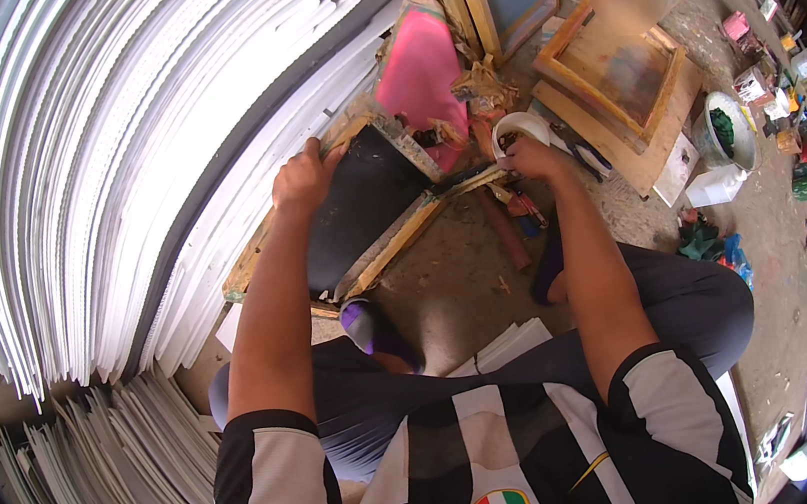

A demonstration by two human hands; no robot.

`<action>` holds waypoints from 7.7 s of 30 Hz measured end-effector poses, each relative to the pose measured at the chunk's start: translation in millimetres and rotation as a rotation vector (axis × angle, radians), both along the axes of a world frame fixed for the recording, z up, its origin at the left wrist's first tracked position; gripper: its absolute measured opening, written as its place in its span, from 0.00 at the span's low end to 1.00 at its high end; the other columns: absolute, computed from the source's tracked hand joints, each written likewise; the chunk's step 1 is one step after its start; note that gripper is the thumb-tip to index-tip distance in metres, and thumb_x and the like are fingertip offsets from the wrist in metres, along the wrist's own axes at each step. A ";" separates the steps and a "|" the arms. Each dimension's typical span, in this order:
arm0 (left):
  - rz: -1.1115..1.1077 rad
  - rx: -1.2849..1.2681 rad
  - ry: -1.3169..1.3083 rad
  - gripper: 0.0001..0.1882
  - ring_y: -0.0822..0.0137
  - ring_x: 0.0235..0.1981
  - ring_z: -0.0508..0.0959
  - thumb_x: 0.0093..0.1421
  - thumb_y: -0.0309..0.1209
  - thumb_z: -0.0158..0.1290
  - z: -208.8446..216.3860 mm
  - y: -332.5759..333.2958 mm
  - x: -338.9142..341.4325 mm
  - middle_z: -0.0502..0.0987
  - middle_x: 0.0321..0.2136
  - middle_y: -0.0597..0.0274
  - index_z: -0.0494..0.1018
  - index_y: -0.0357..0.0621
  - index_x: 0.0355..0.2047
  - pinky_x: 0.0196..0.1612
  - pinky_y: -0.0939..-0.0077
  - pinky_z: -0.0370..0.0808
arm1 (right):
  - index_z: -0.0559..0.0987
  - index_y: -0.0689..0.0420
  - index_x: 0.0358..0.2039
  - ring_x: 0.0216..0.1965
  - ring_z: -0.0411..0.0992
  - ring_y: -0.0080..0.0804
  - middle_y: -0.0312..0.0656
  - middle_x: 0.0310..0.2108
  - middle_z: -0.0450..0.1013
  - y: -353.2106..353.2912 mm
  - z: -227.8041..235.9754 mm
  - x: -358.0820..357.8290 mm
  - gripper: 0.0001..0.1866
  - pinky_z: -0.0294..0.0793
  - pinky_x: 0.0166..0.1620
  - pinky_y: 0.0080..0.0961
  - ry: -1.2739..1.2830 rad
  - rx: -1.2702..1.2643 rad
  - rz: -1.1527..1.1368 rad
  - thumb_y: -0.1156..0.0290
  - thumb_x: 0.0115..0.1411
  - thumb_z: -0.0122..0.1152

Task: The person sits on the floor and uses a small metal tool to scrape and pry at the edges of a wooden frame. They work on removing old material from the frame's corners and sides, occasionally turning the frame to access different areas.

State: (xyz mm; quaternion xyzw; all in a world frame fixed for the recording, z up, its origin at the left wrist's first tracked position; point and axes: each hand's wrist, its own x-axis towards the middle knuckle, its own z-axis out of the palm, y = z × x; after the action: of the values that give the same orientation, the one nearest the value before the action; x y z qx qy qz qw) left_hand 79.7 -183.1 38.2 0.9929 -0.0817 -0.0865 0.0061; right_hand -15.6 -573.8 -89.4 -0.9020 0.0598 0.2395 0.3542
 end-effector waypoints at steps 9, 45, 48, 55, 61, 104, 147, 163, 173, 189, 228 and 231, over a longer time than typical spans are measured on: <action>-0.040 -0.025 0.013 0.34 0.40 0.42 0.83 0.66 0.67 0.44 -1.9 4.1 3.7 0.83 0.34 0.38 0.71 0.46 0.47 0.43 0.45 0.79 | 0.86 0.58 0.40 0.61 0.68 0.52 0.49 0.47 0.79 67.7 31.4 1.8 0.13 0.65 0.63 0.51 -0.397 -0.810 -0.243 0.64 0.65 0.58; 0.009 -0.033 0.036 0.40 0.49 0.46 0.83 0.61 0.74 0.42 -10.1 -25.5 -9.6 0.82 0.42 0.51 0.73 0.59 0.57 0.47 0.52 0.78 | 0.87 0.56 0.31 0.48 0.79 0.46 0.48 0.34 0.82 137.0 -17.9 8.9 0.08 0.75 0.50 0.50 -0.408 -0.576 0.326 0.68 0.51 0.66; 0.025 -0.064 0.026 0.40 0.49 0.47 0.83 0.61 0.73 0.43 -13.8 -23.1 -8.0 0.82 0.42 0.50 0.73 0.57 0.57 0.47 0.53 0.78 | 0.85 0.56 0.40 0.57 0.74 0.44 0.48 0.47 0.78 138.5 -9.5 5.0 0.19 0.75 0.50 0.50 -0.426 -0.593 0.306 0.57 0.54 0.70; -0.045 -0.115 -0.246 0.38 0.50 0.45 0.81 0.61 0.71 0.47 -30.0 -15.0 -19.5 0.81 0.39 0.49 0.78 0.50 0.49 0.46 0.54 0.78 | 0.73 0.61 0.59 0.58 0.73 0.52 0.57 0.49 0.78 142.6 34.9 25.9 0.48 0.69 0.59 0.49 -0.429 -0.227 -0.147 0.40 0.46 0.76; -0.075 -0.318 -0.496 0.30 0.48 0.49 0.77 0.58 0.59 0.61 -40.0 -9.8 -33.1 0.80 0.44 0.52 0.79 0.49 0.49 0.51 0.53 0.75 | 0.81 0.65 0.45 0.48 0.78 0.56 0.56 0.46 0.78 147.3 31.2 48.4 0.34 0.78 0.49 0.49 -0.268 -0.149 -0.156 0.48 0.49 0.76; 0.737 -1.385 -0.609 0.17 0.75 0.16 0.73 0.56 0.36 0.70 41.8 69.3 -85.1 0.75 0.18 0.64 0.75 0.38 0.25 0.22 0.78 0.71 | 0.75 0.65 0.52 0.37 0.82 0.45 0.54 0.46 0.78 242.0 -93.6 -1.4 0.26 0.87 0.40 0.40 0.541 1.008 -0.740 0.59 0.62 0.69; 0.170 -0.267 0.090 0.38 0.41 0.49 0.81 0.63 0.60 0.56 24.8 72.8 24.7 0.82 0.43 0.37 0.69 0.41 0.59 0.51 0.53 0.76 | 0.76 0.58 0.56 0.51 0.78 0.49 0.53 0.45 0.80 320.9 14.8 -15.4 0.27 0.74 0.53 0.40 -0.096 0.626 0.186 0.59 0.59 0.66; 0.178 -0.176 -0.003 0.30 0.33 0.37 0.81 0.70 0.59 0.45 23.3 99.7 -41.1 0.81 0.30 0.35 0.67 0.42 0.50 0.39 0.43 0.76 | 0.79 0.54 0.29 0.17 0.47 0.20 0.26 0.16 0.60 377.4 46.8 18.4 0.16 0.46 0.24 0.25 0.725 1.269 -0.306 0.57 0.71 0.57; 0.136 -0.274 -0.004 0.27 0.33 0.37 0.80 0.70 0.55 0.48 21.6 106.4 -41.5 0.80 0.30 0.35 0.68 0.41 0.49 0.39 0.44 0.75 | 0.77 0.55 0.26 0.15 0.46 0.20 0.26 0.14 0.54 369.4 13.1 -6.0 0.15 0.43 0.22 0.27 0.613 1.196 -0.226 0.62 0.70 0.57; 0.089 -0.287 -0.059 0.28 0.36 0.37 0.82 0.71 0.58 0.44 5.7 150.8 -29.5 0.81 0.30 0.39 0.68 0.45 0.52 0.39 0.45 0.76 | 0.82 0.54 0.53 0.56 0.74 0.55 0.55 0.55 0.76 172.4 -149.8 -90.6 0.31 0.71 0.60 0.47 0.131 0.110 0.367 0.41 0.69 0.46; 0.167 -0.217 0.003 0.33 0.39 0.39 0.83 0.69 0.62 0.45 22.9 108.5 -36.3 0.82 0.32 0.40 0.69 0.47 0.57 0.42 0.48 0.78 | 0.72 0.59 0.24 0.14 0.64 0.27 0.39 0.17 0.67 392.3 50.1 56.1 0.21 0.61 0.17 0.28 0.640 0.917 -0.142 0.55 0.63 0.63; 0.204 -0.168 0.023 0.34 0.40 0.40 0.84 0.68 0.64 0.45 29.3 107.9 -34.5 0.83 0.33 0.43 0.69 0.50 0.59 0.43 0.49 0.78 | 0.73 0.60 0.25 0.15 0.64 0.27 0.39 0.17 0.67 390.3 35.8 59.1 0.17 0.61 0.18 0.28 0.676 0.955 -0.082 0.60 0.61 0.63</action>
State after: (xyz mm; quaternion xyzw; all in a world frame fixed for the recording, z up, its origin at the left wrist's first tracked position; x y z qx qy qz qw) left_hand 45.2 -75.2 67.6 0.9910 0.0127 -0.0895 0.0987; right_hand 43.5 -183.5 -53.6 -0.5132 0.0896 0.5003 0.6915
